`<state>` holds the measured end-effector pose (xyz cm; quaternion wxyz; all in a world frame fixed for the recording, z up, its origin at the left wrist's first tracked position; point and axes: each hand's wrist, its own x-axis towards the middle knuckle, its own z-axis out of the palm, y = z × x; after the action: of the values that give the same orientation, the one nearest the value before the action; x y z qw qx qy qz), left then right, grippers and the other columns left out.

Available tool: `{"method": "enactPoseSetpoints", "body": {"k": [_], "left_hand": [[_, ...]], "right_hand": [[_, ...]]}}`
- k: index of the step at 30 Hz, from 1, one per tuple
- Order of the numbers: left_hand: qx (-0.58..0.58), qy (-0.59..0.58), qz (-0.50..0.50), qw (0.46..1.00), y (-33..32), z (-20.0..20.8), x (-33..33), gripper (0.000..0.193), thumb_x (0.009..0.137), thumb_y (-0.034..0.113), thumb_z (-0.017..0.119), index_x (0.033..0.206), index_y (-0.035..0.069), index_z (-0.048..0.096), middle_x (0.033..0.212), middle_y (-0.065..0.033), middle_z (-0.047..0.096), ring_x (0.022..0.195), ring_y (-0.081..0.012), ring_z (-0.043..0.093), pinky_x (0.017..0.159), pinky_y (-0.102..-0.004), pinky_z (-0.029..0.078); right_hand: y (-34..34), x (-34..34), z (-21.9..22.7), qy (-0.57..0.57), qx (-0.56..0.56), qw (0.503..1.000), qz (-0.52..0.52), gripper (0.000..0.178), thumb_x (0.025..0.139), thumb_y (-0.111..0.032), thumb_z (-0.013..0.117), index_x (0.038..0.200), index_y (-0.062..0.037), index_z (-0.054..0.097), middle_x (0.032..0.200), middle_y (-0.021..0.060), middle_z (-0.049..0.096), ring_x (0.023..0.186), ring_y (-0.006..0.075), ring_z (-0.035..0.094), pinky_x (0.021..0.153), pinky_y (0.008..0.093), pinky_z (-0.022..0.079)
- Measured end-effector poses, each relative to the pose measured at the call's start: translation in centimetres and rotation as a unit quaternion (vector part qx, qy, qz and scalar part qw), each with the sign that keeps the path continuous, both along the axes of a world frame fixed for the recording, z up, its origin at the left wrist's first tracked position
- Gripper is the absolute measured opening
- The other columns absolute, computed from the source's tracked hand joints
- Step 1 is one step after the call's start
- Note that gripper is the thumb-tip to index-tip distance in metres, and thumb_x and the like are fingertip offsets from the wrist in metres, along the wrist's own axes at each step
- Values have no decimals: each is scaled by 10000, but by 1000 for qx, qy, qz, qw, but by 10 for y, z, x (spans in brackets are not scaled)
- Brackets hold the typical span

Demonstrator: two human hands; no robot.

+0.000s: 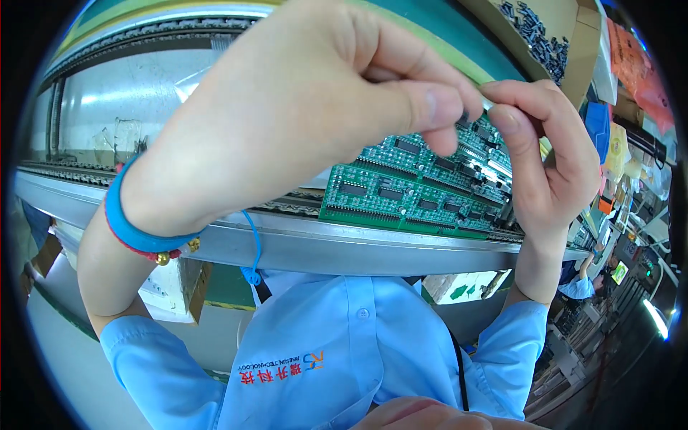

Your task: The person inserts small electronic components into printed circuit boards by hand on an assembly line.

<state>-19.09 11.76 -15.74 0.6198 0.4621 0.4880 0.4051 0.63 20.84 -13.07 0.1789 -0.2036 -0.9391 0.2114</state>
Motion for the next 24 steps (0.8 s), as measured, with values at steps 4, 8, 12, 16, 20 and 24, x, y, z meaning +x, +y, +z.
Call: {"method": "enactPoseSetpoints", "body": {"k": [4, 8, 12, 16, 20, 24], "left_hand": [[-60, -65, 22, 996, -4, 4, 8, 240, 890, 258, 591, 936, 29, 646, 703, 18, 591, 526, 10, 382, 435, -150, 264], [-97, -68, 23, 993, -3, 4, 11, 269, 877, 292, 611, 919, 28, 642, 715, 19, 590, 521, 5, 371, 435, -155, 264], [-91, -117, 27, 989, -4, -1, 14, 285, 870, 314, 621, 914, 33, 642, 735, 30, 583, 545, -5, 369, 465, -165, 286], [-58, -151, 39, 986, -5, -3, 20, 289, 864, 323, 628, 918, 39, 646, 712, 50, 559, 581, -11, 385, 498, -172, 310], [-76, -148, 16, 986, -5, -3, 14, 274, 869, 289, 622, 952, 28, 632, 752, 43, 556, 633, -15, 413, 542, -169, 336], [1, -94, 75, 993, -8, -8, 13, 252, 883, 200, 585, 1050, 12, 573, 846, 5, 561, 722, -22, 452, 626, -166, 367]], "right_hand": [[-2, -4, 1, 57, -71, 993, 70, 191, 782, 20, 624, 968, 63, 608, 877, 125, 612, 697, 133, 549, 586, 204, 418], [-7, -4, 2, 69, -55, 992, 86, 222, 750, 5, 663, 961, 50, 610, 890, 137, 618, 681, 130, 553, 553, 196, 414], [-15, -2, 1, 63, 48, 995, 64, 277, 691, 1, 729, 937, 44, 611, 889, 142, 625, 670, 160, 571, 516, 207, 422], [-9, 0, -12, 119, 177, 972, 102, 293, 659, 10, 754, 911, 48, 609, 864, 138, 624, 665, 182, 572, 509, 227, 435], [-15, 1, -6, 114, 122, 984, 69, 188, 714, 53, 690, 881, 57, 603, 835, 143, 614, 711, 193, 576, 593, 254, 460], [-21, 7, -4, 83, -57, 995, 4, 143, 720, 78, 655, 853, 42, 617, 795, 132, 618, 706, 198, 584, 620, 262, 458]]}}
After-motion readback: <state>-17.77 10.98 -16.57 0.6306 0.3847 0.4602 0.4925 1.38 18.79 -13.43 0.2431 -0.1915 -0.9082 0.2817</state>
